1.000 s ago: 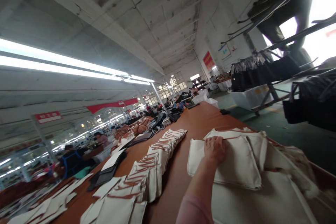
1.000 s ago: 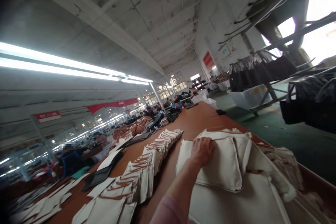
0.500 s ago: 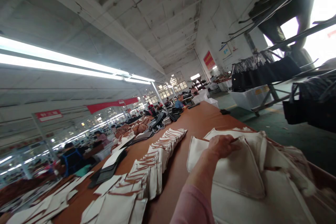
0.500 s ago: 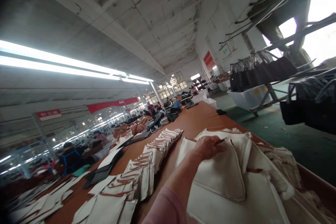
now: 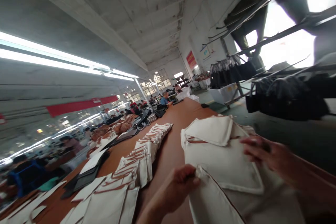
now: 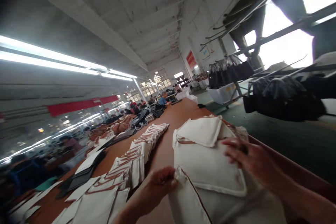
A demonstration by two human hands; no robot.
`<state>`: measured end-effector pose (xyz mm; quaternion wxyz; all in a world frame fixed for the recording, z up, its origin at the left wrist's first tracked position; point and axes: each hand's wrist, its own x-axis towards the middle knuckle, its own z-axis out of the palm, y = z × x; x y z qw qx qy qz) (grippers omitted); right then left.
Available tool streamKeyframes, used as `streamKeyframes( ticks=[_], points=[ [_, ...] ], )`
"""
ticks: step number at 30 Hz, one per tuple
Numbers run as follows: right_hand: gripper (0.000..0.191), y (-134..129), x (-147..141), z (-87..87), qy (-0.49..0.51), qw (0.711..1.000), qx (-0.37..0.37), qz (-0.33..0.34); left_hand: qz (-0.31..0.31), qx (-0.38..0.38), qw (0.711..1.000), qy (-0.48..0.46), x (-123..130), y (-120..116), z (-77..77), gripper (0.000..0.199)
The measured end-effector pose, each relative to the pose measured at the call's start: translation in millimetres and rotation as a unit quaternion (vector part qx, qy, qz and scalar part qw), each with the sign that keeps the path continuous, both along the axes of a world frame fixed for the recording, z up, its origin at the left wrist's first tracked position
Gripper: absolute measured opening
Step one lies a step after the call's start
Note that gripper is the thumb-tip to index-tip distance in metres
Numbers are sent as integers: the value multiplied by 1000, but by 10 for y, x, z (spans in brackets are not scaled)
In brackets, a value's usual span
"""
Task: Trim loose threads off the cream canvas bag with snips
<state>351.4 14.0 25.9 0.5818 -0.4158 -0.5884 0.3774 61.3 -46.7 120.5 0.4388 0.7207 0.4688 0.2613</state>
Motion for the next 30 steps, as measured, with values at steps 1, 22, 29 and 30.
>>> streamKeyframes(
  ticks=[1, 22, 29, 30],
  points=[
    [39, -70, -119, 29, 13, 997, -22, 77, -8, -21, 999, -23, 11, -103, -45, 29],
    [6, -820, -740, -102, -181, 930, 1, 321, -8, -180, 982, -63, -126, -676, -768, 13],
    [19, -1026, -603, -131, -346, 873, 188, 286, -5, -190, 968, -162, 76, -815, -998, 29],
    [19, -1040, -588, -131, -362, 862, 211, 286, 13, -185, 970, -156, 103, -828, -1022, 33]
  ],
)
